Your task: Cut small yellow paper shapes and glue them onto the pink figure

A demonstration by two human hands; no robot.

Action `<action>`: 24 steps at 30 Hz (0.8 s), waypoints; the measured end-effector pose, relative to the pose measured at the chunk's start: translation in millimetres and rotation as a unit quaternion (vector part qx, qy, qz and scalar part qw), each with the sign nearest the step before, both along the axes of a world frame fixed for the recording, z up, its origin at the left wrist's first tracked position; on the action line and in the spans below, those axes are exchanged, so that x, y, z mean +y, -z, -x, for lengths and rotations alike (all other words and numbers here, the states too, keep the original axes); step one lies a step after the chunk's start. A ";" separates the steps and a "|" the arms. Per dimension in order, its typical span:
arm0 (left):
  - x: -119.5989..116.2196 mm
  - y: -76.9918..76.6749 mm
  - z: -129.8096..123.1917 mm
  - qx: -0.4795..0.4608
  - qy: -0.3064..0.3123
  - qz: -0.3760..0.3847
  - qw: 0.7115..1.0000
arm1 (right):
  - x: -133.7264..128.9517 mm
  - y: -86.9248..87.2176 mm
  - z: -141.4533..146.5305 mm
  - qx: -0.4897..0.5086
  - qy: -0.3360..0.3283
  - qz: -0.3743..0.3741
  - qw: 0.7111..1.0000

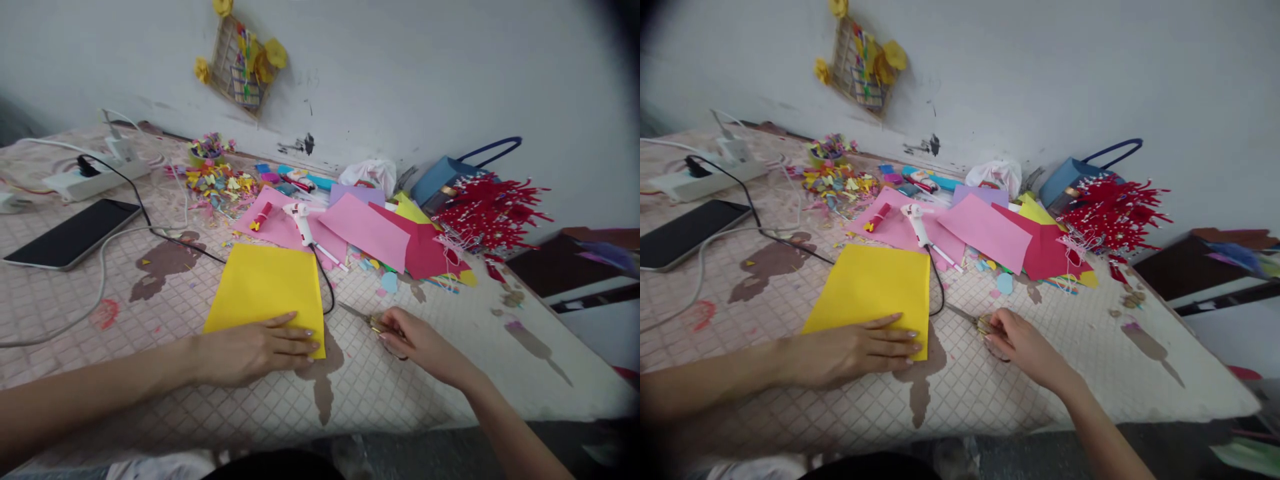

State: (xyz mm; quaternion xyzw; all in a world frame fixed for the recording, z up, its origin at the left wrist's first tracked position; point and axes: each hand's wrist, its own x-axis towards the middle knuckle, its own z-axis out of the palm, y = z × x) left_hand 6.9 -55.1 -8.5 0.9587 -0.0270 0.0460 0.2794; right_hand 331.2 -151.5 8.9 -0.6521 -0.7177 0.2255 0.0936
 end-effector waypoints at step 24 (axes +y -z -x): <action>20.2 -4.8 -11.2 -0.047 -0.043 0.007 0.998 | -9.0 -5.7 27.1 -0.175 -0.183 -0.036 0.967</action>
